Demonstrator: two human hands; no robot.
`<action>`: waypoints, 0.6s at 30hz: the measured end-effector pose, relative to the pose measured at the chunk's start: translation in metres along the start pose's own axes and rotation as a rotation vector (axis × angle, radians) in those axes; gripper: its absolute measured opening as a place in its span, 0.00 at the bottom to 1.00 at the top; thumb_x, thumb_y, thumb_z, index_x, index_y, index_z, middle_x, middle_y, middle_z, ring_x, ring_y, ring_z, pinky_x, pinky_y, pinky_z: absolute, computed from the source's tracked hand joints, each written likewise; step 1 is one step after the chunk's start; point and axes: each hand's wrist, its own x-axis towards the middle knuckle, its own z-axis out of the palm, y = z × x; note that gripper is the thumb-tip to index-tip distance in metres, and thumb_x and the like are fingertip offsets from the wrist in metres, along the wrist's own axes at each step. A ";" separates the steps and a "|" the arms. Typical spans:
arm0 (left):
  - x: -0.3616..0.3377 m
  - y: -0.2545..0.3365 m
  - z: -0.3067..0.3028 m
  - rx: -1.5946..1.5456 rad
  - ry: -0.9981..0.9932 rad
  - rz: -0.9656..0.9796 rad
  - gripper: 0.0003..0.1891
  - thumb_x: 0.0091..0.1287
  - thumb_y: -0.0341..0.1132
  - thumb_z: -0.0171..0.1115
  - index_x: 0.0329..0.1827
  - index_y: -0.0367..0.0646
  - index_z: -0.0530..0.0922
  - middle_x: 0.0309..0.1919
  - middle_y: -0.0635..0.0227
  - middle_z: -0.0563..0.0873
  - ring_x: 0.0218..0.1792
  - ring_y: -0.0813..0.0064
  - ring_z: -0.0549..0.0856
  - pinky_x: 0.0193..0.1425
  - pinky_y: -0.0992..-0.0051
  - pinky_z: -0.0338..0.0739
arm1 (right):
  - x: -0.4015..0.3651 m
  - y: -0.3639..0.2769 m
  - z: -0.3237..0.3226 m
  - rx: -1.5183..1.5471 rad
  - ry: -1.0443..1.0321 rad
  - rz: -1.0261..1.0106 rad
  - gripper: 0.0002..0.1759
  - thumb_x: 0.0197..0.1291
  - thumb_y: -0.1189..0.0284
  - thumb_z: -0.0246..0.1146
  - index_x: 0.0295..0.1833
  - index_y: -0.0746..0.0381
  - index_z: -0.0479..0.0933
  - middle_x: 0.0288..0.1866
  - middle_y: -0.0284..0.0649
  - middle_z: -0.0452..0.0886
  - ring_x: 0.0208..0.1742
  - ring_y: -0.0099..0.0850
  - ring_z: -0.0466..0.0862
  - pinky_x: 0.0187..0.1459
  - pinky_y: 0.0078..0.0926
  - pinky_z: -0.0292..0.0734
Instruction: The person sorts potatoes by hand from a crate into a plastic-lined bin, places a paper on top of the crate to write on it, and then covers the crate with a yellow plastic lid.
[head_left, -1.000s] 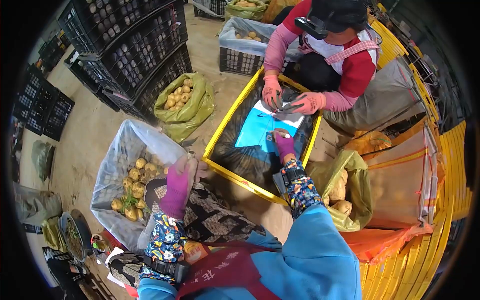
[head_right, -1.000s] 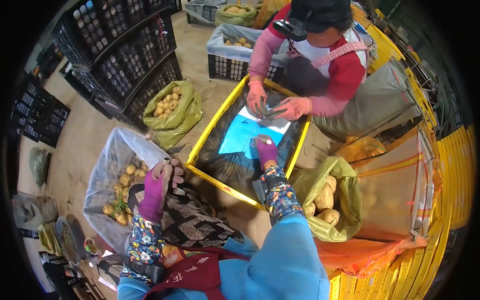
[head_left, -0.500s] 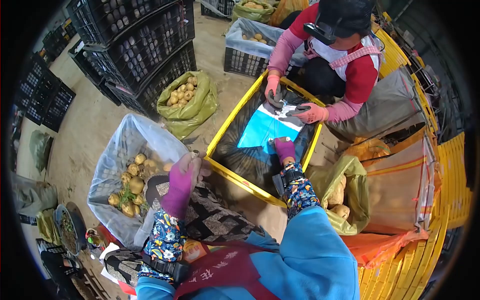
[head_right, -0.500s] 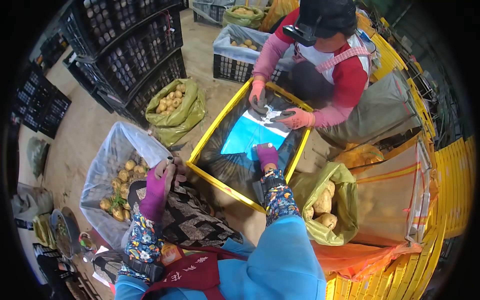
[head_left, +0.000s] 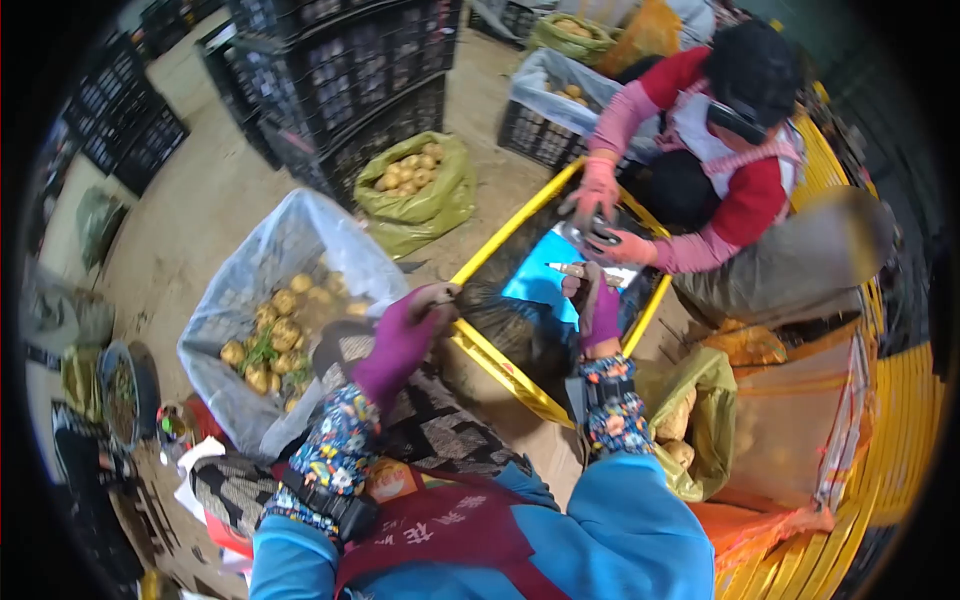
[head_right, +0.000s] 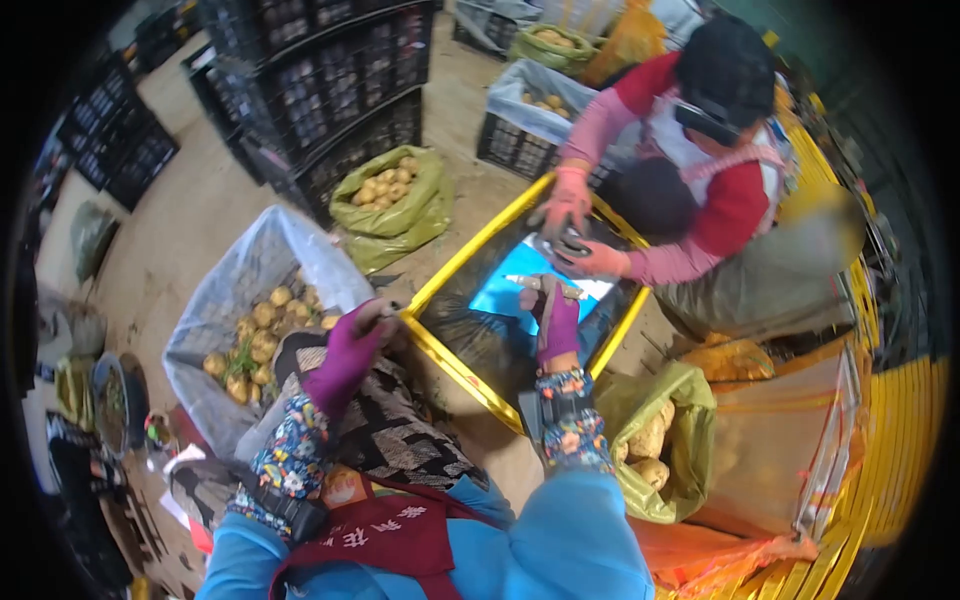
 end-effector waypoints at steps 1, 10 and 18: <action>-0.001 0.007 0.004 0.044 0.010 0.044 0.14 0.69 0.29 0.59 0.57 0.38 0.77 0.40 0.71 0.84 0.37 0.82 0.81 0.42 0.80 0.77 | -0.021 -0.015 0.025 -0.107 -0.186 -0.040 0.17 0.68 0.63 0.55 0.40 0.67 0.77 0.28 0.39 0.81 0.26 0.24 0.78 0.30 0.19 0.73; -0.007 0.007 0.003 0.317 0.114 0.342 0.16 0.65 0.32 0.62 0.56 0.43 0.79 0.40 0.63 0.85 0.37 0.72 0.84 0.44 0.75 0.78 | -0.103 -0.056 0.122 -0.331 -0.632 -0.223 0.19 0.72 0.62 0.51 0.42 0.69 0.74 0.30 0.40 0.79 0.31 0.25 0.78 0.37 0.22 0.73; -0.022 0.043 -0.013 0.578 0.138 0.427 0.17 0.64 0.34 0.61 0.56 0.45 0.79 0.41 0.60 0.86 0.41 0.60 0.86 0.44 0.66 0.79 | -0.125 -0.069 0.149 -0.444 -0.574 -0.253 0.18 0.73 0.62 0.52 0.43 0.70 0.74 0.28 0.40 0.80 0.29 0.26 0.79 0.35 0.23 0.74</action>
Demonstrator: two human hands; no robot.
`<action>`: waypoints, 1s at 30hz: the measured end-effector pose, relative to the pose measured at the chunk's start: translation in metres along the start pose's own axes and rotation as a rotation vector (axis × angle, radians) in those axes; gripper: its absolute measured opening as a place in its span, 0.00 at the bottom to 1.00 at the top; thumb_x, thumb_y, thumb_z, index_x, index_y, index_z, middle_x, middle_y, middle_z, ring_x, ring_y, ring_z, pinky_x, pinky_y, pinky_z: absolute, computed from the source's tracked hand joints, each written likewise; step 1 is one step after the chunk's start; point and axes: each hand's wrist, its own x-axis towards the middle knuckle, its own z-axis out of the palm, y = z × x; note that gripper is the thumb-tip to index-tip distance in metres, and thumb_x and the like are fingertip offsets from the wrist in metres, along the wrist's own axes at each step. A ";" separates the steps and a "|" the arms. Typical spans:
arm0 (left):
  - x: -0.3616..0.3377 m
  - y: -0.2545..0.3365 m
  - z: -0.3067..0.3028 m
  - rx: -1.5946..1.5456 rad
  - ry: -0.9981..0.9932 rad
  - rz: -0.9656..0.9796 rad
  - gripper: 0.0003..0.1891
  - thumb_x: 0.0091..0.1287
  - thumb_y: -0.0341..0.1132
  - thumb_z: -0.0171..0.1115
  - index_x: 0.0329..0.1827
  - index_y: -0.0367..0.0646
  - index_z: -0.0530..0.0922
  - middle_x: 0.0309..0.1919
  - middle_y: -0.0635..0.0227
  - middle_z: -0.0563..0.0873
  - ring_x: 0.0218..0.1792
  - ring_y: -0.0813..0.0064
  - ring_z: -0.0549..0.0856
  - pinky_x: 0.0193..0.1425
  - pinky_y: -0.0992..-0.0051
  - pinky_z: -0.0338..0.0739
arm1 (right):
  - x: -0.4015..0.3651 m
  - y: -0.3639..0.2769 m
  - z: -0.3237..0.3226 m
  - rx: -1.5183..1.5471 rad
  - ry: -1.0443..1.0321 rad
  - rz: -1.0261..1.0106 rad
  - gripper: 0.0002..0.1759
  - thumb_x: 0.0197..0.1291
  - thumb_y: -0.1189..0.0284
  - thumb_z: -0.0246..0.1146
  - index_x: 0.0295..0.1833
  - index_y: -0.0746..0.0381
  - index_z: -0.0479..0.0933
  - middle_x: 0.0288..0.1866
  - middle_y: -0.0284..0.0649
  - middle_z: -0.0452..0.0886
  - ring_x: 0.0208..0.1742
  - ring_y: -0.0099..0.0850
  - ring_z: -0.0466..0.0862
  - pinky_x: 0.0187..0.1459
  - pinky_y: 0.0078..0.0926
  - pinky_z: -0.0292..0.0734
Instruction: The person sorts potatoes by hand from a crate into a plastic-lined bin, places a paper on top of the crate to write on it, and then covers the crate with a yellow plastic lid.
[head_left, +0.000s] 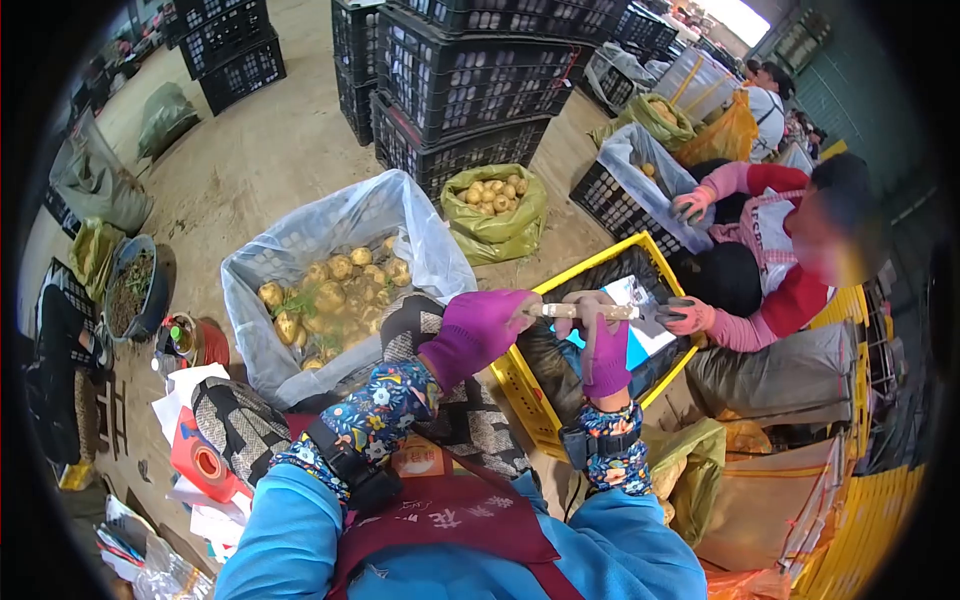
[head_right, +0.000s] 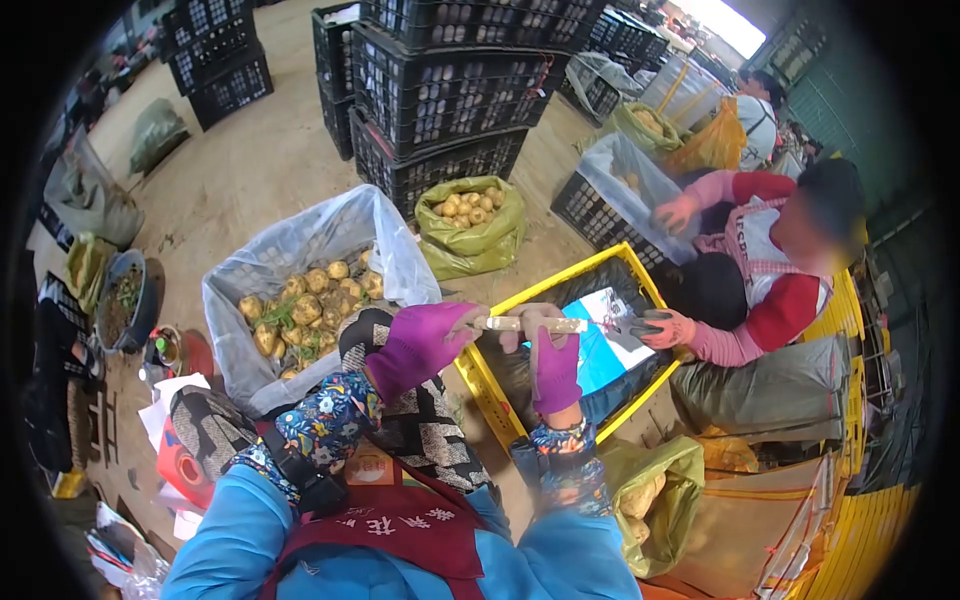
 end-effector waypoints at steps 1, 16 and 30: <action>-0.001 0.001 -0.004 0.118 0.034 0.045 0.17 0.64 0.35 0.62 0.55 0.45 0.79 0.41 0.60 0.86 0.41 0.60 0.86 0.44 0.65 0.79 | 0.000 -0.007 0.006 -0.017 0.007 0.015 0.18 0.73 0.62 0.52 0.43 0.70 0.74 0.28 0.40 0.80 0.29 0.26 0.79 0.34 0.23 0.74; -0.237 0.010 -0.231 0.296 0.869 -0.596 0.13 0.64 0.40 0.62 0.49 0.48 0.82 0.35 0.58 0.86 0.33 0.56 0.86 0.37 0.64 0.80 | 0.038 -0.001 0.128 0.221 -0.392 0.159 0.36 0.68 0.45 0.52 0.68 0.64 0.65 0.39 0.42 0.78 0.37 0.30 0.77 0.46 0.26 0.75; -0.606 -0.078 -0.204 0.891 0.481 -1.820 0.11 0.66 0.46 0.56 0.37 0.50 0.80 0.31 0.61 0.85 0.34 0.54 0.85 0.36 0.56 0.78 | 0.038 0.050 0.055 -0.243 0.010 0.425 0.22 0.67 0.58 0.59 0.58 0.62 0.73 0.39 0.40 0.77 0.44 0.31 0.80 0.43 0.28 0.78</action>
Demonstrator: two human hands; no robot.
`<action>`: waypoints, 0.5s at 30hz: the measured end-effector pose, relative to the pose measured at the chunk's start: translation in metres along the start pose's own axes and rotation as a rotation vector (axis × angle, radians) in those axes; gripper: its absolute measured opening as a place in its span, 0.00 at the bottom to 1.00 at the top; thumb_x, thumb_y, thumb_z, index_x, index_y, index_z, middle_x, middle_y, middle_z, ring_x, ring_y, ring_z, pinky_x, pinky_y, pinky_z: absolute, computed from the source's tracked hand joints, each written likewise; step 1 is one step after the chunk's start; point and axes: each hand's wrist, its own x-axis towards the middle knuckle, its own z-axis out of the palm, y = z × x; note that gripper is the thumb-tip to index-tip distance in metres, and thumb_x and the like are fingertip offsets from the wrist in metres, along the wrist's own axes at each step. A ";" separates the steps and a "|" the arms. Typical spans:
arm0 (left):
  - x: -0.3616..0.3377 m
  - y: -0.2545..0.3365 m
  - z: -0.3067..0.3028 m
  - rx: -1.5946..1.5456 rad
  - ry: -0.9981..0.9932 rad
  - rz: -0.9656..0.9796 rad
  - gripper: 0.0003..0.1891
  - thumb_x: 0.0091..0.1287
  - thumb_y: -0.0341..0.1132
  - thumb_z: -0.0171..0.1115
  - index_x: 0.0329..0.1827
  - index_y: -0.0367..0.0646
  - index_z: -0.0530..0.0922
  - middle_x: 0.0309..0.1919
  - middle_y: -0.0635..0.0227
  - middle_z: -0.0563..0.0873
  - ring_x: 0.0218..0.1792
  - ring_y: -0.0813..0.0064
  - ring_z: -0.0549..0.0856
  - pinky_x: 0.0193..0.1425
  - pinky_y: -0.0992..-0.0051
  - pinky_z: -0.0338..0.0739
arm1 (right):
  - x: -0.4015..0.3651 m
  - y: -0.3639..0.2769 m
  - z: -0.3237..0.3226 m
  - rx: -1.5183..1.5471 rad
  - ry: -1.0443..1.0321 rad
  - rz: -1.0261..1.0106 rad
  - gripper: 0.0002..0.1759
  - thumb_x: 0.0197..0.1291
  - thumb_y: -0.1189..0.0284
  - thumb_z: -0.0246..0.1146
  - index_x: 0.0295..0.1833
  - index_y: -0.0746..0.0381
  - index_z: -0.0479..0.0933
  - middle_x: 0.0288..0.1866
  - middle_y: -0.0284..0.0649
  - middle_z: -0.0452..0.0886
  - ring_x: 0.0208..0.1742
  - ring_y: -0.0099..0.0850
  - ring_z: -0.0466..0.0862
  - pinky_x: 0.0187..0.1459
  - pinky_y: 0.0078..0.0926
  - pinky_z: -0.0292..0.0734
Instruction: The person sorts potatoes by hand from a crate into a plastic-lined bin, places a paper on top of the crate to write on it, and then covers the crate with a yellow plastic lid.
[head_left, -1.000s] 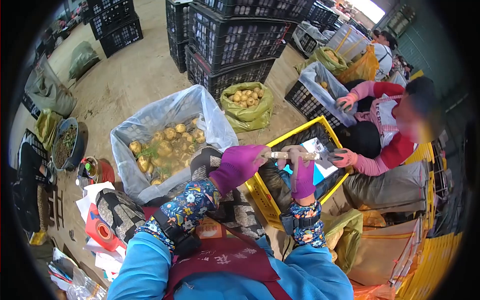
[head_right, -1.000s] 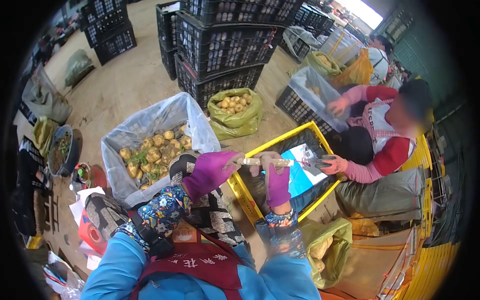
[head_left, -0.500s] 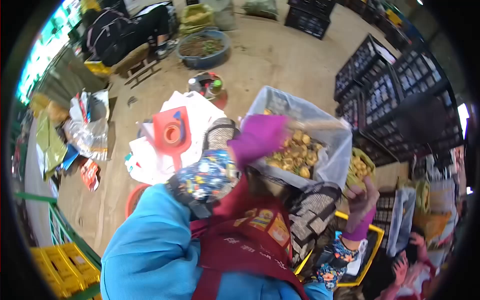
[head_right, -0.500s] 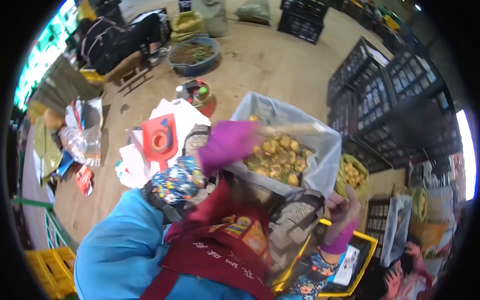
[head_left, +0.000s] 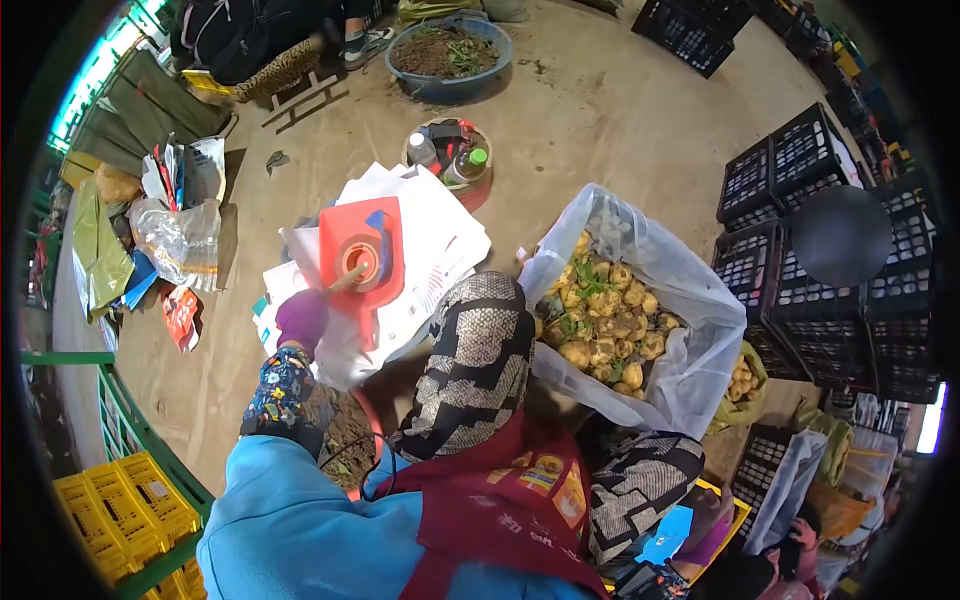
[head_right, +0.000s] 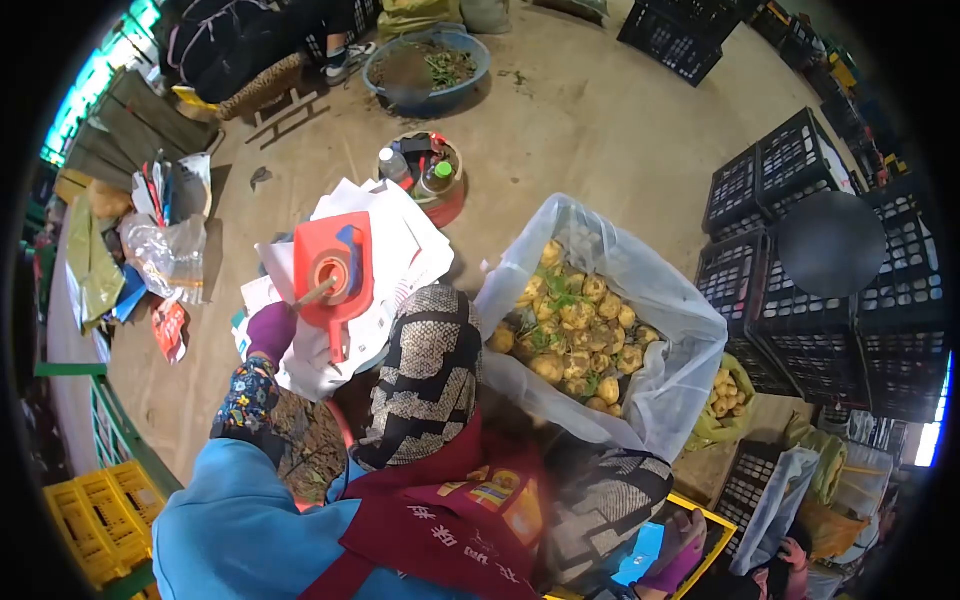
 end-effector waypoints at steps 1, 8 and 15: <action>0.005 -0.007 0.008 0.022 -0.017 0.006 0.13 0.65 0.49 0.58 0.36 0.50 0.80 0.30 0.60 0.85 0.33 0.54 0.85 0.36 0.56 0.78 | -0.006 0.000 -0.003 -0.024 0.035 0.026 0.21 0.67 0.59 0.59 0.57 0.62 0.73 0.39 0.40 0.77 0.45 0.32 0.81 0.43 0.29 0.78; 0.097 0.119 -0.078 -0.082 0.055 0.338 0.25 0.63 0.47 0.64 0.61 0.46 0.77 0.47 0.51 0.85 0.48 0.51 0.85 0.52 0.58 0.78 | -0.048 0.011 -0.016 -0.014 0.099 0.018 0.19 0.63 0.70 0.61 0.59 0.63 0.75 0.47 0.45 0.81 0.47 0.32 0.83 0.50 0.29 0.80; -0.013 0.456 -0.252 -0.525 -0.125 1.418 0.23 0.74 0.44 0.53 0.66 0.38 0.73 0.57 0.48 0.81 0.56 0.53 0.81 0.65 0.65 0.72 | -0.195 0.001 -0.149 -0.533 0.846 -0.226 0.23 0.58 0.59 0.65 0.54 0.62 0.78 0.46 0.46 0.84 0.48 0.38 0.84 0.52 0.33 0.77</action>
